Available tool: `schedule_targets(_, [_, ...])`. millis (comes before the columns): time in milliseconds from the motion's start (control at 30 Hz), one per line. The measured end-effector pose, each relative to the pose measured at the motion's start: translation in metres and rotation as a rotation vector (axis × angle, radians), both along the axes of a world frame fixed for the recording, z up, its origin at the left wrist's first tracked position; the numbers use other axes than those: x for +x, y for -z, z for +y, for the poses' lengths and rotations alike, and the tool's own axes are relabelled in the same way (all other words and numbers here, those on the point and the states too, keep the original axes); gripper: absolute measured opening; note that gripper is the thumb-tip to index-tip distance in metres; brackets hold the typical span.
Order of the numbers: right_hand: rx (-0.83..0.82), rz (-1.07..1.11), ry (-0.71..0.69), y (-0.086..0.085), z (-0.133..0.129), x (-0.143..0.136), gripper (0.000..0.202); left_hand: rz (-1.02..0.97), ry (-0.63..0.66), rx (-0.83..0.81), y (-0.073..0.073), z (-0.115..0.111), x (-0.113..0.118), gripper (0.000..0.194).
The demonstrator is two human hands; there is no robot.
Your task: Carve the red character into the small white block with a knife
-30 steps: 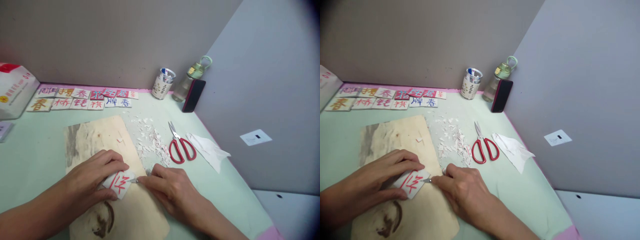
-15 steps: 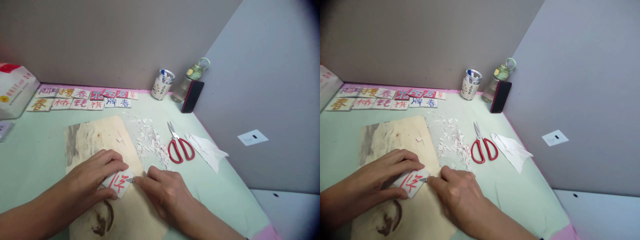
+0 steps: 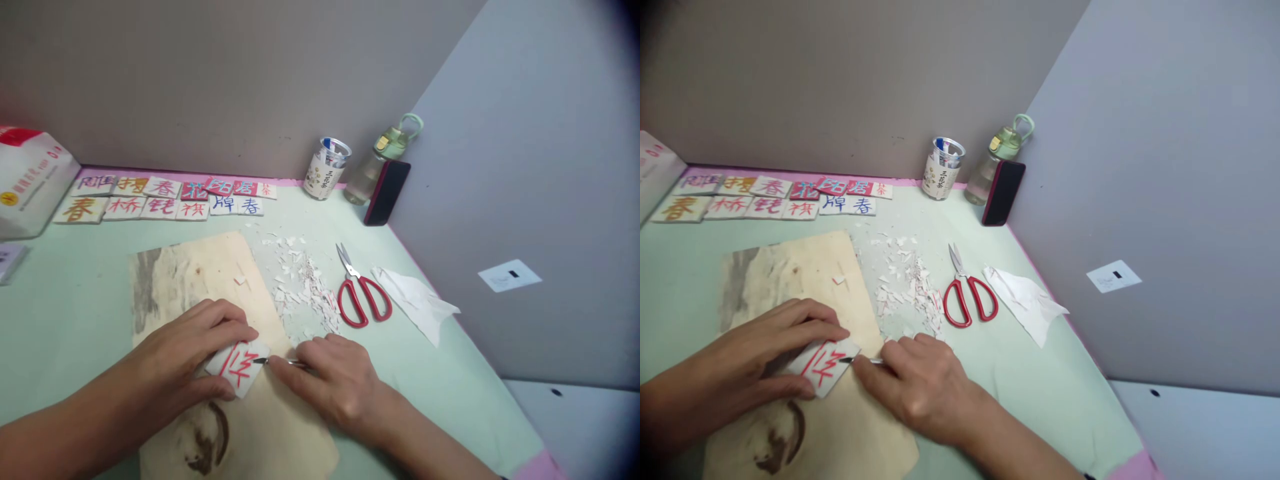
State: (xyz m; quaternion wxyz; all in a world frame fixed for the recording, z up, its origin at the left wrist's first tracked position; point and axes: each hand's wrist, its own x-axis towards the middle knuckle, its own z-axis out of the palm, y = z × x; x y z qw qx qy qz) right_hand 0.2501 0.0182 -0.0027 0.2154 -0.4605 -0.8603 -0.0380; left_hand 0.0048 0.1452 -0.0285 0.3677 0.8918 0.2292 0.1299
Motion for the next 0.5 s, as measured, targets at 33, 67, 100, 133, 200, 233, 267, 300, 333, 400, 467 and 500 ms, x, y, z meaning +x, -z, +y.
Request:
schedule_targets(33, [0.038,-0.04,-0.029,-0.0015,0.0003,0.0002,0.024,-0.006,0.008,0.0,0.0003,0.0006,0.0,0.051])
schedule_targets(67, [0.063,-0.067,-0.055,-0.0031,0.0005,0.0,0.023,-0.01,0.02,-0.001,0.0005,0.0011,0.0,0.052])
schedule_targets(100, [0.08,-0.085,-0.072,-0.0046,0.0006,-0.0003,0.023,-0.011,0.03,-0.001,0.0008,0.0017,0.0,0.053])
schedule_targets(133, [0.091,-0.096,-0.081,-0.0056,0.0006,-0.0008,0.022,-0.01,0.037,0.0,0.001,0.0021,-0.0001,0.053])
schedule_targets(200, [0.091,-0.083,-0.064,-0.0056,0.0006,-0.0016,0.023,-0.009,0.045,0.002,0.0013,0.0021,-0.0005,0.053])
schedule_targets(233, [0.067,-0.059,-0.038,-0.0047,0.0005,-0.0018,0.024,-0.009,0.041,0.004,0.0014,0.0018,-0.0009,0.053])
schedule_targets(267, [0.023,-0.029,-0.009,-0.0036,0.0005,-0.0019,0.025,-0.011,0.036,0.005,0.0014,0.0012,-0.0012,0.053])
schedule_targets(300, [-0.039,0.006,0.015,-0.0026,0.0006,-0.0018,0.027,-0.01,0.028,0.004,0.0014,0.0004,-0.0016,0.052])
schedule_targets(333, [-0.111,0.041,0.032,-0.0019,0.0006,-0.0017,0.028,-0.01,0.022,0.004,0.0014,-0.0003,-0.0018,0.051])
schedule_targets(400, [-0.247,0.1,0.046,-0.0024,0.0007,-0.0016,0.029,-0.001,0.016,-0.001,0.0011,-0.0014,-0.0021,0.048])
schedule_targets(467, [-0.347,0.15,0.059,-0.0052,0.0007,-0.0019,0.029,0.007,0.018,-0.006,0.0006,-0.0017,-0.002,0.048])
schedule_targets(500, [-0.39,0.174,0.073,-0.0072,0.0006,-0.0023,0.029,0.011,0.016,-0.01,0.0004,-0.0015,-0.0018,0.048])
